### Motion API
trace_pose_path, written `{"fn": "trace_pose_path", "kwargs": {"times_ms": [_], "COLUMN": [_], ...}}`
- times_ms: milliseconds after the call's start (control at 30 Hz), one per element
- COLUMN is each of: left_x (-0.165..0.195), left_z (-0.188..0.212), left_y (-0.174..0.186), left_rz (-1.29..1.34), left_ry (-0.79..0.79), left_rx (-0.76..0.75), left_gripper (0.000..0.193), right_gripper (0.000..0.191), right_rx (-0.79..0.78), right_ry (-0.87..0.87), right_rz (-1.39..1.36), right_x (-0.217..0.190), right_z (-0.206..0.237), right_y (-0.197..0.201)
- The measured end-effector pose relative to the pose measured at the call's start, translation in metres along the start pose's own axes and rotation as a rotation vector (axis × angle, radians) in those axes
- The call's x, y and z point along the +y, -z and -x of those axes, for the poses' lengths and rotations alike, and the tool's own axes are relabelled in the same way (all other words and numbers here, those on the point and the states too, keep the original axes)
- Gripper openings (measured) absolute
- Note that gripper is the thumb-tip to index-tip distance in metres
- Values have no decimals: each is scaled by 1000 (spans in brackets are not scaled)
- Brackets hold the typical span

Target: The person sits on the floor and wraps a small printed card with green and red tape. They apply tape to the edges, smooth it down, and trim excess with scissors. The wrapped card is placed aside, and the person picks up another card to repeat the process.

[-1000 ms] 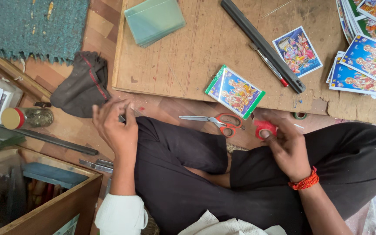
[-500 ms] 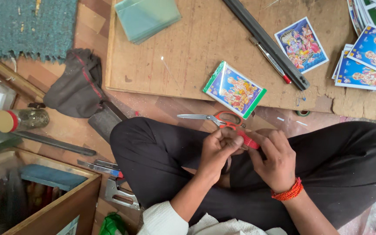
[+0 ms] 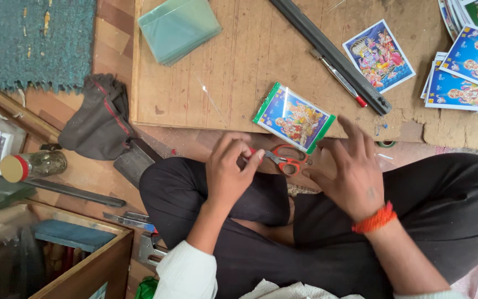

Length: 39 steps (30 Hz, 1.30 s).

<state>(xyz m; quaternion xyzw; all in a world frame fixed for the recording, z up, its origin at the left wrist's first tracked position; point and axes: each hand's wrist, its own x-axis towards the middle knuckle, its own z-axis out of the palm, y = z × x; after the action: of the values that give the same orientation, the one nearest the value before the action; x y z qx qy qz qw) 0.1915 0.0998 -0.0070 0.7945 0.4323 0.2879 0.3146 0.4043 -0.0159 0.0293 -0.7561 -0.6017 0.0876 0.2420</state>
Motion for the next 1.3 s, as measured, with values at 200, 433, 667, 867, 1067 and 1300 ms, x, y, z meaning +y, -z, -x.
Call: {"fn": "trace_pose_path", "kwargs": {"times_ms": [200,433,667,867,1067,1300], "left_x": [-3,-16,-25,-27,-27,-33], "left_z": [-23,-27,-29,-27,-24,-26], "left_y": [-8,-28,-27,-29,-30,-30], "left_rz": [-113,-117,-87,-68,-67,-25], "left_ry": [-174,-107,-80,4,-6,-13], "left_rx": [60,57,116,138,146,150], "left_gripper": [32,27,31,28,32,32], "right_gripper": [62,46,44,45,45,42], "right_rx": [-129,-190,-172,-189,-228,-209], "right_ry": [86,6,43,74,83,52], "right_rz": [164,101,63,110,128,86], "right_x": [9,12,7,3,3,-1], "right_z": [-32,-33,-38,-39,-39,-40], "right_y": [-14,-21,-25,-25,-25,-25]}}
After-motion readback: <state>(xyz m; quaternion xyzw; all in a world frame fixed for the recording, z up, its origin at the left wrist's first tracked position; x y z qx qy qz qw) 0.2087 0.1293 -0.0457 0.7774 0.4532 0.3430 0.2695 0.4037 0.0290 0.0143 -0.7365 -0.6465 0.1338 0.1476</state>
